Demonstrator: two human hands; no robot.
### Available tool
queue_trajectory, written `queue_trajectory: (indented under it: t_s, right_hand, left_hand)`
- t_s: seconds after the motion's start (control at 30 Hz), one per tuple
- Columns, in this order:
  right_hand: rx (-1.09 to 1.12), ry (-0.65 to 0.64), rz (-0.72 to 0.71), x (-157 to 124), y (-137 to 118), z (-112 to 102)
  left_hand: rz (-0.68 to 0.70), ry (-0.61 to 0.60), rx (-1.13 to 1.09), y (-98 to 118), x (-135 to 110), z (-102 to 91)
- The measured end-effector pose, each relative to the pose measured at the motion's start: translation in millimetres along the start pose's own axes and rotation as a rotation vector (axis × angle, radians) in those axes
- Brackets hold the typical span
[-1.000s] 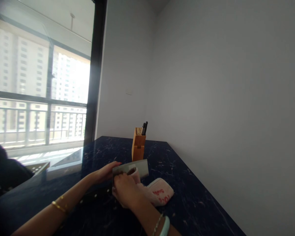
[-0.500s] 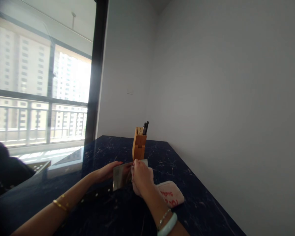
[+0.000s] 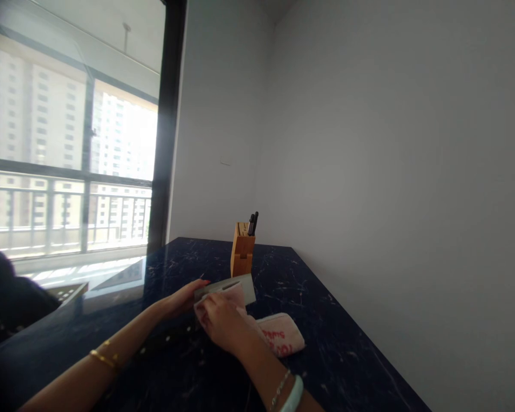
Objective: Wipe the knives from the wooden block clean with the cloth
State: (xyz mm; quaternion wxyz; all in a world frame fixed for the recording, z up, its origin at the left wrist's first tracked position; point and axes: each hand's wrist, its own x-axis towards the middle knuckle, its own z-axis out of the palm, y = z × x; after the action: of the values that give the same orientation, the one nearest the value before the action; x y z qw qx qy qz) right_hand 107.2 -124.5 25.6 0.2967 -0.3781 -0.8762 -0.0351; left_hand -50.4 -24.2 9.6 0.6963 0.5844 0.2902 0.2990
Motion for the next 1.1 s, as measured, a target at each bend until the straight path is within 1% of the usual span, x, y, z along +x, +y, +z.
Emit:
queue_trajectory:
  t_s: [0.13,0.2,0.27,0.37,0.47,0.53,0.67,0.87,0.97,1.1]
  right_hand:
    - [-0.062,0.105,0.053,3.6,16.1,-0.3]
    - [-0.083,0.107,0.053,3.6,20.7,-1.4]
    - [-0.093,0.074,0.018,2.2,18.0,-2.5]
    - [-0.115,0.040,-0.047,0.1,5.2,-2.1]
    - [-0.156,0.040,-0.095,1.0,-2.3,0.9]
    - [-0.185,0.064,-0.092,3.2,0.4,2.6]
    - [-0.218,0.124,-0.048,5.6,10.0,1.8]
    - [-0.215,0.080,-0.114,2.9,2.1,2.0]
    - [-0.208,0.097,-0.078,4.6,5.6,4.8]
    - [-0.205,0.169,0.051,6.8,20.0,4.1]
  left_hand:
    - [-0.002,-0.021,0.008,2.8,-3.4,4.4]
    - [0.000,-0.037,0.019,7.0,-8.6,8.8]
    - [-0.013,-0.078,0.035,12.5,-14.5,13.8]
    - [-0.042,-0.130,0.012,19.7,-19.9,20.3]
    - [-0.047,-0.138,-0.053,22.7,-19.8,23.5]
    - [-0.023,-0.146,-0.071,22.8,-18.9,24.0]
    - [0.005,-0.178,-0.040,22.6,-20.1,24.2]
    - [0.000,-0.165,-0.083,19.6,-15.7,20.5]
    - [-0.002,-0.165,-0.049,16.6,-13.3,17.6]
    - [0.005,-0.180,0.043,17.8,-18.0,19.7]
